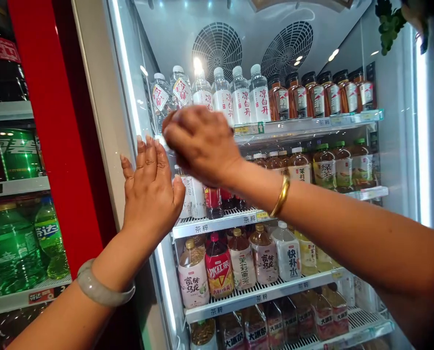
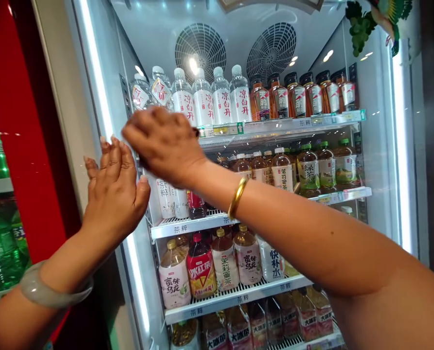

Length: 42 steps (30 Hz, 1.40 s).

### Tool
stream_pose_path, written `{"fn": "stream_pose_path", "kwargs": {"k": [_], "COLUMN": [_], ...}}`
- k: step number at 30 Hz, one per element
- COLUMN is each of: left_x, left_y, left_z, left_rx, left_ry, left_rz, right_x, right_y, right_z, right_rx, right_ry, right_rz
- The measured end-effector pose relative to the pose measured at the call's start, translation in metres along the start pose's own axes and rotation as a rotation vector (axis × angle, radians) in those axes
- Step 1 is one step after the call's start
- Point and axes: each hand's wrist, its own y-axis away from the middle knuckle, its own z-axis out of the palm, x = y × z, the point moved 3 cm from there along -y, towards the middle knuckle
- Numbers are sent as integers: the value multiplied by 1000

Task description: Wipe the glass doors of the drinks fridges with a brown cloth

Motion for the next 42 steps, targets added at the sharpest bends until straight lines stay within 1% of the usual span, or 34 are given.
{"fn": "stream_pose_path", "kwargs": {"k": [2,3,5,7,9,11,12,13,14,16,18,19,20,21,23,25,26,27,28,30,32,34,36,38,40,41,42], "left_x": [6,7,11,16,27,41,49,56,63,72,77,79,82,84,92,104,111,118,124,135,142,146,150,158,169,175,182], "left_y": [11,18,29,31,24,13,9,7,7,12,21,24,26,25,17,6,2,-1,-2,1,8,13,11,3,-8,-13,-17], "left_z": [4,6,10,12,14,17,18,21,23,29,34,36,37,38,41,43,45,47,49,52,54,55,57,60,63,64,65], "left_rx": [0,-6,-25,-30,-19,-5,3,11,16,29,37,39,42,43,44,47,49,53,58,72,86,96,108,119,126,127,127], "left_ry": [-6,-10,-14,-11,-3,7,12,17,22,26,16,9,5,5,22,48,58,66,73,80,75,64,61,68,72,71,68], "left_rz": [11,20,33,20,2,3,4,2,2,20,62,83,94,95,84,60,50,42,40,50,68,91,110,114,99,92,85], "right_x": [-11,-9,9,33,49,49,45,40,36,36,53,66,80,95,115,119,115,108,101,93,101,124,149,166,168,164,159], "right_y": [26,42,67,76,68,55,52,52,57,77,102,113,119,121,114,102,98,98,101,120,146,167,172,161,147,141,140], "right_z": [-5,-9,-17,-22,-23,-21,-19,-19,-19,-22,-29,-33,-36,-38,-38,-35,-33,-31,-31,-36,-46,-57,-64,-64,-60,-58,-57], "right_rx": [-2,15,41,40,23,6,1,0,8,62,128,150,161,166,177,160,145,126,110,109,133,157,168,170,171,169,165], "right_ry": [-10,-18,-36,-46,-41,-38,-41,-49,-57,-78,-102,-111,-116,-116,-112,-120,-127,-132,-133,-120,-105,-92,-63,-28,-12,-11,-13], "right_rz": [-179,-252,-339,-320,-201,-63,-29,-33,-68,-214,-358,-394,-395,-352,-176,-7,33,27,-15,-153,-265,-292,-228,-104,10,32,19]}}
